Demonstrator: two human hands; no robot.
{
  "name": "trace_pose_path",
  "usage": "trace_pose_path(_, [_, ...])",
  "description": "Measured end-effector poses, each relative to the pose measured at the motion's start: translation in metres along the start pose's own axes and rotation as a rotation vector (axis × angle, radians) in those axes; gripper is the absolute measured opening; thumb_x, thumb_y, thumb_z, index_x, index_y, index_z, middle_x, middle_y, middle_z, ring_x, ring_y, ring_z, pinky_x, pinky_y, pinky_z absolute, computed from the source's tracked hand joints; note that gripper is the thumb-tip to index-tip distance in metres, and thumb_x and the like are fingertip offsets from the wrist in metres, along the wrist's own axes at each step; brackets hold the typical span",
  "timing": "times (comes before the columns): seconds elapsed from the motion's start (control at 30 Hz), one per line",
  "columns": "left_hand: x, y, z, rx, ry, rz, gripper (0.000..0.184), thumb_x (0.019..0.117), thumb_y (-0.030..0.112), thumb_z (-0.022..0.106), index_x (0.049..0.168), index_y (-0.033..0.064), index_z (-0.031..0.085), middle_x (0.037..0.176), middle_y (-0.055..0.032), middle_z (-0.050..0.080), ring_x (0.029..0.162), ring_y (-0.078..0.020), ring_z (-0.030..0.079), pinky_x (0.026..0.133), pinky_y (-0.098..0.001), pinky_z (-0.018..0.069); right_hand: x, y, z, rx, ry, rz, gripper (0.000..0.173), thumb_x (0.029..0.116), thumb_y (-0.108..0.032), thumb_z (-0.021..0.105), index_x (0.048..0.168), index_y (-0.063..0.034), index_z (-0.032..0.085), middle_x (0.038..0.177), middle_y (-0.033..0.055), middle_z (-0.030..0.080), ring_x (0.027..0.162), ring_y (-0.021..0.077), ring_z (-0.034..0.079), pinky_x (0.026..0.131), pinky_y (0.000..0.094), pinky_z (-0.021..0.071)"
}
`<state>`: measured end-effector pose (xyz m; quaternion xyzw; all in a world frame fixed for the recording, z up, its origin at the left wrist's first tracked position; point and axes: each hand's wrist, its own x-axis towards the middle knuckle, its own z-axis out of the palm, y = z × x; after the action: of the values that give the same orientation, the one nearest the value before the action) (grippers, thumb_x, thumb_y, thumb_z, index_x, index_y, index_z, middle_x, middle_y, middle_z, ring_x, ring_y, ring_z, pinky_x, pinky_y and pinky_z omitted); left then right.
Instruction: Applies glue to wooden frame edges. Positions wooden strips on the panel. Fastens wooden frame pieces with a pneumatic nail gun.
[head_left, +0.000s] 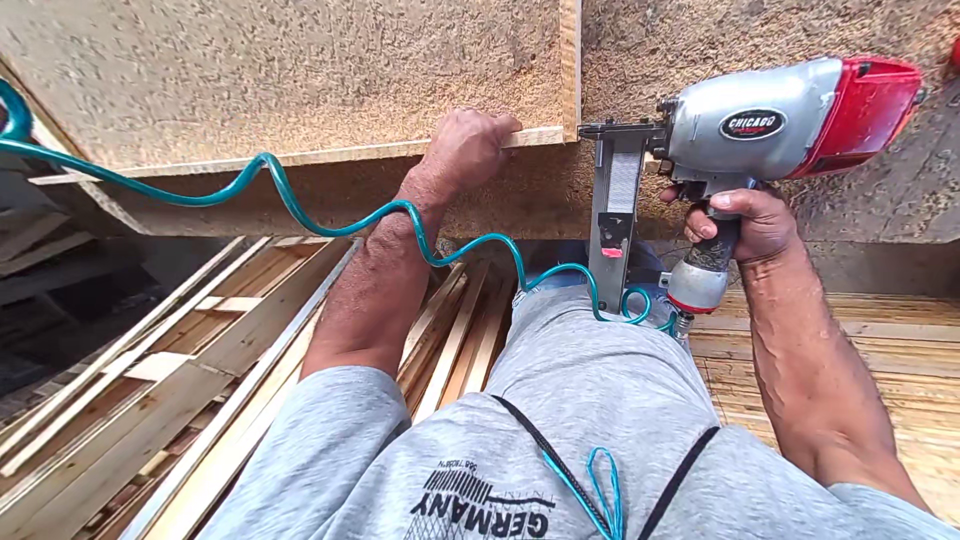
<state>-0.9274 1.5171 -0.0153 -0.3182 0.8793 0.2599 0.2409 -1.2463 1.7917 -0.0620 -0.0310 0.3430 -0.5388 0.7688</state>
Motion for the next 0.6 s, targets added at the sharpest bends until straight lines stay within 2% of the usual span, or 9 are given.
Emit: trace_pose_path(0.6, [-0.0002, -0.0004, 0.0019, -0.011, 0.012, -0.005, 0.026, 0.0991, 0.023, 0.061, 0.123, 0.0153, 0.070, 0.099, -0.0195, 0.075, 0.094, -0.0445, 0.072, 0.082, -0.0677, 0.0527, -0.0059, -0.0012, 0.0083, -0.045, 0.059, 0.001, 0.024, 0.0908, -0.020, 0.064, 0.112, -0.0109, 0.069, 0.109, 0.0155, 0.073, 0.054, 0.0123, 0.061, 0.049, 0.0259, 0.0531])
